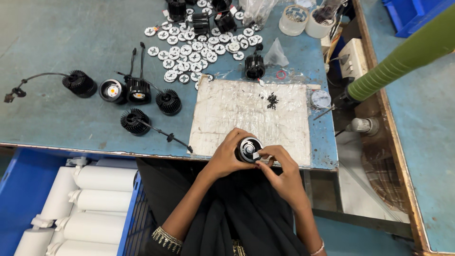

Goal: The person assembles LED light fixtures at a workbench. They place a small white component into a black housing, secure it with a circular cover, and fasten the assembly using a green electric screwdriver. The person repeats this process for multiple units, handling screws and components by hand.

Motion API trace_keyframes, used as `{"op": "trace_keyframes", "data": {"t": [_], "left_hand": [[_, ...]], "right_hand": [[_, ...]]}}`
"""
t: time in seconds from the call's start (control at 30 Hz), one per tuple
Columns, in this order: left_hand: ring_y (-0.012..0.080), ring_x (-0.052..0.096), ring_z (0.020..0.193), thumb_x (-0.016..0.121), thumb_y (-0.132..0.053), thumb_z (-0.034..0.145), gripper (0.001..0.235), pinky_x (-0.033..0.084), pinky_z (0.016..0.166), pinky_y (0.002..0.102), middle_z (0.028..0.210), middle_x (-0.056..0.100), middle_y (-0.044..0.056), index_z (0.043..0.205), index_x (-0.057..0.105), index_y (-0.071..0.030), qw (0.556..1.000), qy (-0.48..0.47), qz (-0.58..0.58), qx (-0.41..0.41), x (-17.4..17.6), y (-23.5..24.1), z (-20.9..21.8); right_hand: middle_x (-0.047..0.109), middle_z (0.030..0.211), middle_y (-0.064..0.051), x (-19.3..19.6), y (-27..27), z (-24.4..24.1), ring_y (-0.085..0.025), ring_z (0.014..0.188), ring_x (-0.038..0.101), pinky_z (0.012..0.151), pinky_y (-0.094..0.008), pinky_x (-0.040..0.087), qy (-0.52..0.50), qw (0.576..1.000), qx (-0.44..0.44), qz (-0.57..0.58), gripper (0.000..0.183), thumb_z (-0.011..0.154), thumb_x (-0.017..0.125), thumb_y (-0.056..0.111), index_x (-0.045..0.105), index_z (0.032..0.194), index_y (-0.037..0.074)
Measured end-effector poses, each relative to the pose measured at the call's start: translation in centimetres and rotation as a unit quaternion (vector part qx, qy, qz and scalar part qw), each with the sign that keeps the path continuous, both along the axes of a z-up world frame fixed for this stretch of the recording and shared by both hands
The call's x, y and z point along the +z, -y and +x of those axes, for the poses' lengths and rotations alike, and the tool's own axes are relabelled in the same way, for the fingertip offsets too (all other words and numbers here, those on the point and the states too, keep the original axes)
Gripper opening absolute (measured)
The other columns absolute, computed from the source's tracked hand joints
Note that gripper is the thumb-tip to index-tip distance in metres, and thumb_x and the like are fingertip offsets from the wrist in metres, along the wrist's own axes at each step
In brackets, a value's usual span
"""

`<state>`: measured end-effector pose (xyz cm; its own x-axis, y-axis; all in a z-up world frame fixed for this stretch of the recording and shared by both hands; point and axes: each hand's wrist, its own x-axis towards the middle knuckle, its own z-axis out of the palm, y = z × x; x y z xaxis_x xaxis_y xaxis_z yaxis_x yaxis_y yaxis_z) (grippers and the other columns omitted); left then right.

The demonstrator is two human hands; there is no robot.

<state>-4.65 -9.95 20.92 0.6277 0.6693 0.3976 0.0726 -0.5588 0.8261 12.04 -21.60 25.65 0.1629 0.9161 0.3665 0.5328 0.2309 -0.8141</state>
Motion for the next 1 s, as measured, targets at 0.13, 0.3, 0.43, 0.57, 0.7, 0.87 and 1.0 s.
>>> {"op": "trace_keyframes", "data": {"t": [0.13,0.3,0.43,0.57,0.7,0.87,1.0], "left_hand": [[0.0286,0.066,0.113,0.094,-0.031,0.067,0.072,0.054,0.096,0.038,0.12,0.063,0.009,0.127,0.062,-0.009,1.0,-0.005,-0.017,0.019,0.0,0.6,0.3],[0.0296,0.068,0.108,0.093,-0.037,0.068,0.069,0.055,0.09,0.038,0.116,0.067,0.007,0.126,0.064,-0.011,0.999,-0.042,-0.014,0.022,0.0,1.8,0.5],[0.0289,0.068,0.11,0.093,-0.041,0.069,0.074,0.055,0.093,0.038,0.119,0.066,0.008,0.127,0.061,-0.009,0.999,-0.023,0.014,0.027,-0.2,1.4,0.5],[0.0256,0.071,0.11,0.094,-0.041,0.068,0.073,0.056,0.095,0.036,0.119,0.069,0.008,0.125,0.063,-0.008,0.998,-0.008,-0.04,0.047,-0.8,1.4,0.1],[0.0223,0.071,0.11,0.094,-0.036,0.068,0.072,0.055,0.097,0.034,0.119,0.071,0.01,0.124,0.063,-0.004,0.995,0.045,-0.065,0.052,-1.4,1.0,0.0],[0.018,0.069,0.107,0.094,-0.03,0.071,0.068,0.055,0.097,0.032,0.114,0.071,0.01,0.124,0.063,-0.001,0.984,0.11,-0.128,0.05,-2.5,0.7,-0.2],[0.0179,0.068,0.105,0.093,-0.029,0.072,0.066,0.055,0.096,0.031,0.113,0.071,0.01,0.124,0.063,0.0,0.982,0.126,-0.132,0.057,-2.6,0.5,-0.2]], "right_hand": [[0.072,0.105,-0.008,0.4,-0.6,0.7,-0.015,0.079,0.068,0.069,-0.027,0.055,0.033,0.999,0.019,-0.003,0.022,0.085,0.078,0.004,0.073,0.106,0.004],[0.073,0.108,-0.009,0.4,-1.3,1.5,-0.017,0.085,0.069,0.075,-0.028,0.055,0.068,0.996,0.062,-0.003,0.026,0.084,0.079,0.006,0.072,0.109,0.003],[0.071,0.115,-0.01,-1.3,-1.1,2.4,-0.019,0.103,0.069,0.087,-0.028,0.054,0.008,0.998,0.01,0.069,0.017,0.094,0.07,0.004,0.071,0.111,0.001],[0.073,0.103,-0.007,-4.5,-1.6,3.8,-0.013,0.092,0.066,0.082,-0.026,0.053,-0.187,0.977,-0.099,0.017,0.012,0.103,0.063,0.005,0.07,0.109,-0.002],[0.073,0.097,-0.008,-7.5,-1.4,4.9,-0.013,0.089,0.068,0.08,-0.027,0.055,-0.237,0.969,0.0,-0.071,0.014,0.101,0.064,0.008,0.07,0.103,-0.004],[0.079,0.101,-0.016,-10.5,0.5,7.2,-0.024,0.093,0.073,0.085,-0.036,0.058,-0.137,0.892,0.322,-0.287,0.025,0.102,0.058,0.014,0.076,0.106,-0.003],[0.07,0.113,-0.02,-17.7,0.0,0.5,-0.037,0.113,0.064,0.099,-0.043,0.049,0.143,0.913,0.288,-0.25,0.028,0.091,0.059,0.007,0.072,0.115,0.001]]}}
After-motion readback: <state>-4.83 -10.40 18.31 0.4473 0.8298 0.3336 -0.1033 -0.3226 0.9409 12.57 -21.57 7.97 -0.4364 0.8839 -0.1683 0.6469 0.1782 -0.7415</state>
